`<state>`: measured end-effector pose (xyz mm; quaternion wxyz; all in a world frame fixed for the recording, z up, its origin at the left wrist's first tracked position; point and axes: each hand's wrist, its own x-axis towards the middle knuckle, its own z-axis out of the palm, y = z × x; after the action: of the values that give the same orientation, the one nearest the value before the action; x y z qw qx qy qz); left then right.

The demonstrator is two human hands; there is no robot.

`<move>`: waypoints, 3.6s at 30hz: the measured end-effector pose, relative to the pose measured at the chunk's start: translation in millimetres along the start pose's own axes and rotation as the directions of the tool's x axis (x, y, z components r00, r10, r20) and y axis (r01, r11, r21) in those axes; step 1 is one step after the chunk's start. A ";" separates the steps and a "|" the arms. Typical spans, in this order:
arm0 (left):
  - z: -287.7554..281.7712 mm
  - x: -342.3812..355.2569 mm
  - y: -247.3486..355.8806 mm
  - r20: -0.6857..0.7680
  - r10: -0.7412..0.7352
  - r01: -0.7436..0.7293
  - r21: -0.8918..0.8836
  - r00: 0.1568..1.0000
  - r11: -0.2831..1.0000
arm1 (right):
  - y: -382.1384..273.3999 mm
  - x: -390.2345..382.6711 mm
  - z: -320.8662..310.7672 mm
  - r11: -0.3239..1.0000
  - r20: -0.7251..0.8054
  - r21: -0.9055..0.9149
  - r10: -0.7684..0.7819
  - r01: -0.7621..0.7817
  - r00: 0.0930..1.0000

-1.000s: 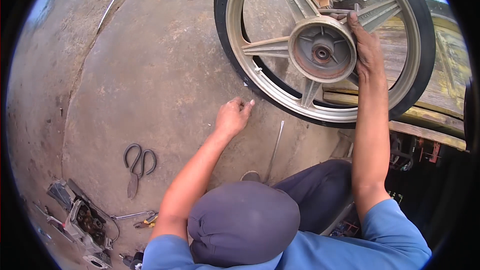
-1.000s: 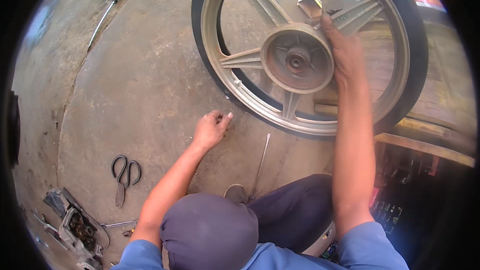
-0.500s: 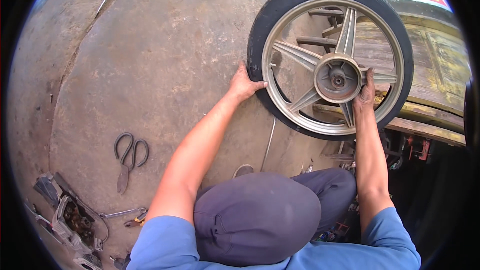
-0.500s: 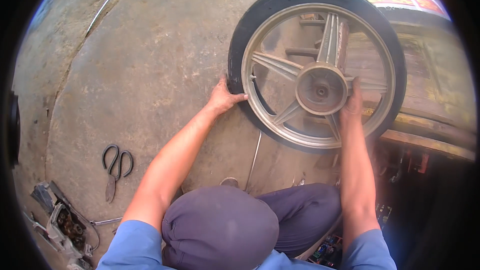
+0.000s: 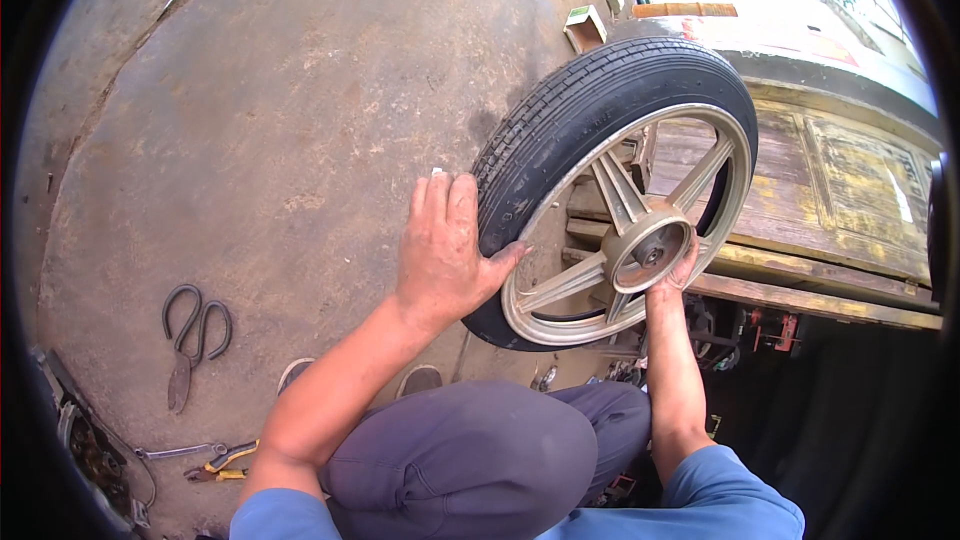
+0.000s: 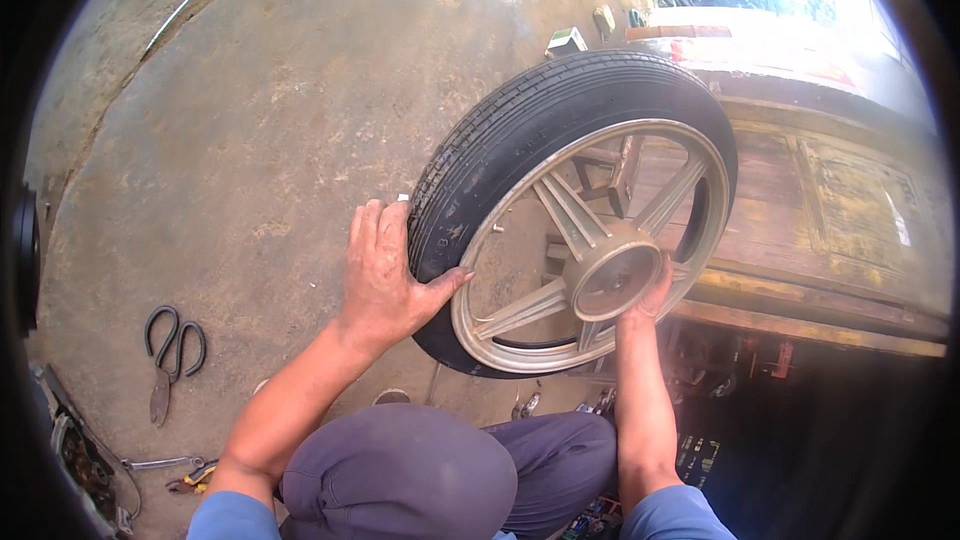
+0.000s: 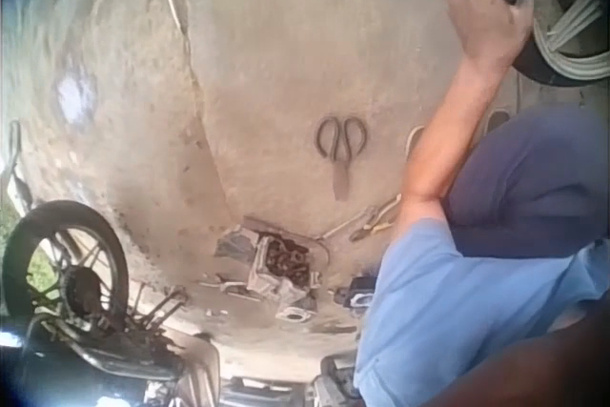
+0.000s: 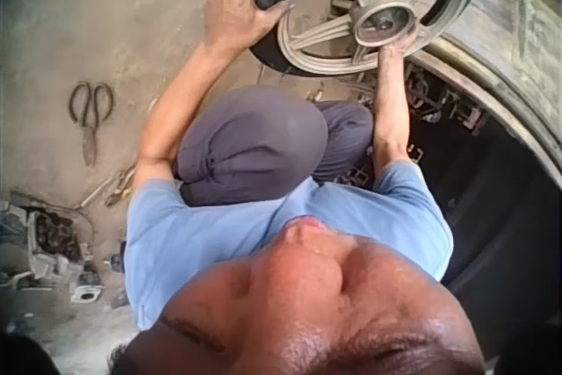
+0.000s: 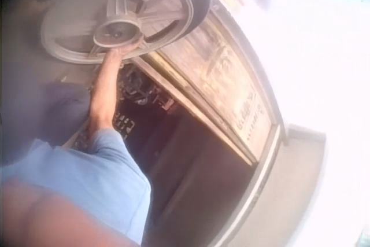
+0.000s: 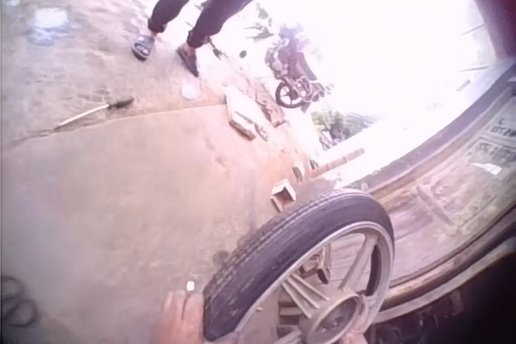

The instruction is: The person installs an inner tube into a motorcycle tire and uses a metal lever to pry the tire bead onto the rim, before taking the wheel to an air hose to inflate it.

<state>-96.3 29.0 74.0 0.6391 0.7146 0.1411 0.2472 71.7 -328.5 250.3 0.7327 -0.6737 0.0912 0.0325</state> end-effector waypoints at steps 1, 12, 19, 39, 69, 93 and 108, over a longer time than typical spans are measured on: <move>-7.2 3.0 6.5 0.007 0.041 -0.041 0.020 0.999 0.999 | 5.4 0.2 7.9 1.000 -0.018 -0.003 -0.012 0.012 1.000; -20.5 6.8 15.8 -0.063 0.116 -0.110 0.088 0.991 0.990 | 7.3 -0.7 38.8 0.999 0.111 -0.041 0.032 -0.028 0.993; -32.0 17.0 12.6 -0.069 0.012 -0.014 -0.030 0.998 0.999 | 5.9 9.6 39.7 0.996 0.118 -0.089 -0.008 0.019 0.993; -58.5 -4.1 -6.4 0.419 -0.182 0.337 -0.334 0.890 0.880 | 15.0 12.5 24.1 0.990 0.035 -0.137 0.026 -0.021 0.999; -88.9 14.6 -1.1 0.511 -0.237 0.241 0.059 0.826 0.969 | 21.9 22.7 43.2 0.999 0.155 0.005 0.039 -0.041 0.987; 18.2 -1.1 -95.3 0.501 -0.496 0.254 0.475 0.709 0.843 | 7.0 62.7 248.6 0.868 0.215 -0.496 0.126 -0.003 0.968; 36.6 5.9 -129.0 0.405 -0.625 0.613 0.179 0.667 0.770 | 22.1 65.5 123.7 0.963 0.062 -0.229 0.162 -0.144 0.985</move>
<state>-57.0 19.6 -54.0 0.6893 0.6694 0.2295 -0.1551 143.3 -208.6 226.3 0.6507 -0.7408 0.1091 0.1262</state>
